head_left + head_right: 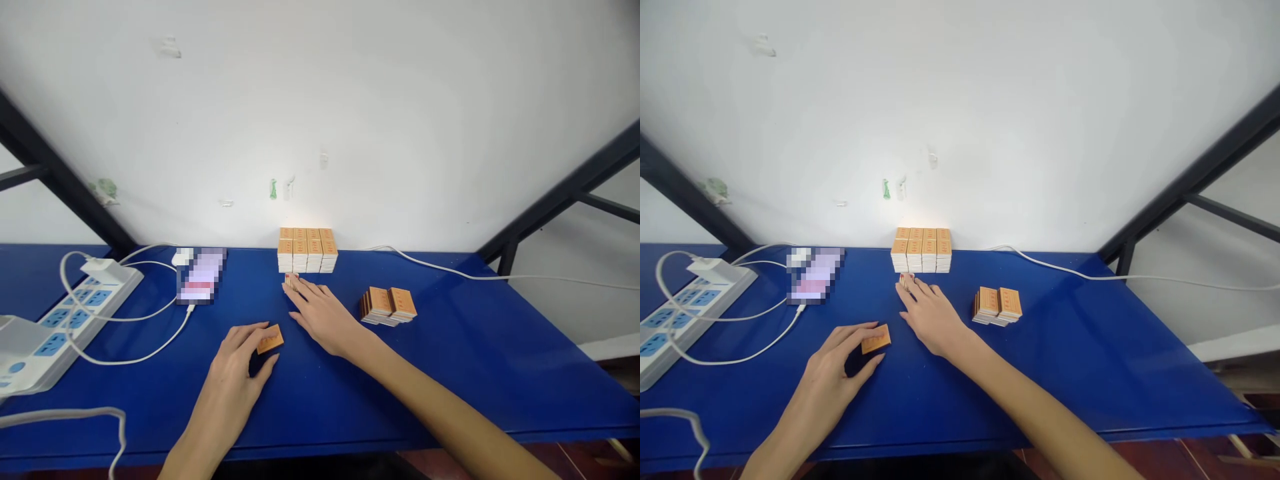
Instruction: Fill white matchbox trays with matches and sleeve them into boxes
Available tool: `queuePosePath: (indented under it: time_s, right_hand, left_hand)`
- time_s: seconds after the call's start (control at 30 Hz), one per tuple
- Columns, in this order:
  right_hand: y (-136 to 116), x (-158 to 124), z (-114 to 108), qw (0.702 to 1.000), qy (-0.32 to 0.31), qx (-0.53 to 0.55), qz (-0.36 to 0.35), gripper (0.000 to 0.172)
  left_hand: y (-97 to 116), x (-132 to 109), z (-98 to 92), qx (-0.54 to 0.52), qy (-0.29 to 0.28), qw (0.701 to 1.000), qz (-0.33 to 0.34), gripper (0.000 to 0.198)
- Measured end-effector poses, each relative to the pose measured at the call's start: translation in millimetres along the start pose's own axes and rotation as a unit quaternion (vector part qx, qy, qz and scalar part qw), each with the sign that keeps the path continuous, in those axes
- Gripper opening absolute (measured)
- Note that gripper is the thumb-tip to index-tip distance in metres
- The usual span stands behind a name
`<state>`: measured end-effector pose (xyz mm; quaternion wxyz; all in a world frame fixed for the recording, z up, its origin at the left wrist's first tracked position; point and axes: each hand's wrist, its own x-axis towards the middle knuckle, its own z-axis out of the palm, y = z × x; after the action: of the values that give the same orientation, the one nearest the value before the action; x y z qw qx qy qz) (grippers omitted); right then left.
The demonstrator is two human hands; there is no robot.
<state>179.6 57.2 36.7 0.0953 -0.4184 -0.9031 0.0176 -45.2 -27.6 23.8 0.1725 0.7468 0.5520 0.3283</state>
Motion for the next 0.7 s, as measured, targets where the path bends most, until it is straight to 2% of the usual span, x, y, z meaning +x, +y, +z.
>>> queuePosePath:
  time_s: [0.13, 0.3, 0.43, 0.5, 0.6, 0.7]
  right_hand:
    - [0, -20, -3, 1.000, -0.010, 0.006, -0.024, 0.054]
    - [0, -63, -17, 0.998, -0.023, 0.014, -0.048, 0.053]
    - [-2, -88, -27, 0.997, 0.008, 0.042, -0.056, 0.047]
    - [-8, -93, -23, 0.996, 0.058, 0.060, -0.010, 0.045]
    - [-23, -87, -8, 0.978, 0.158, 0.035, 0.131, 0.044]
    - [-39, -72, 11, 0.961, 0.179, 0.009, 0.209, 0.050]
  left_hand:
    - [-3, 1, 6.8, -0.023, 0.001, 1.000, 0.006, 0.021]
    - [-4, 2, 5.6, -0.045, -0.015, 0.999, 0.008, 0.020]
    - [0, 0, 2.4, -0.055, -0.035, 0.998, -0.007, 0.025]
    - [1, -1, 3.3, -0.058, -0.040, 0.997, -0.016, 0.030]
    - [1, -1, 6.6, -0.065, -0.044, 0.997, -0.021, 0.033]
    - [1, 0, 8.6, -0.075, -0.051, 0.996, -0.017, 0.030]
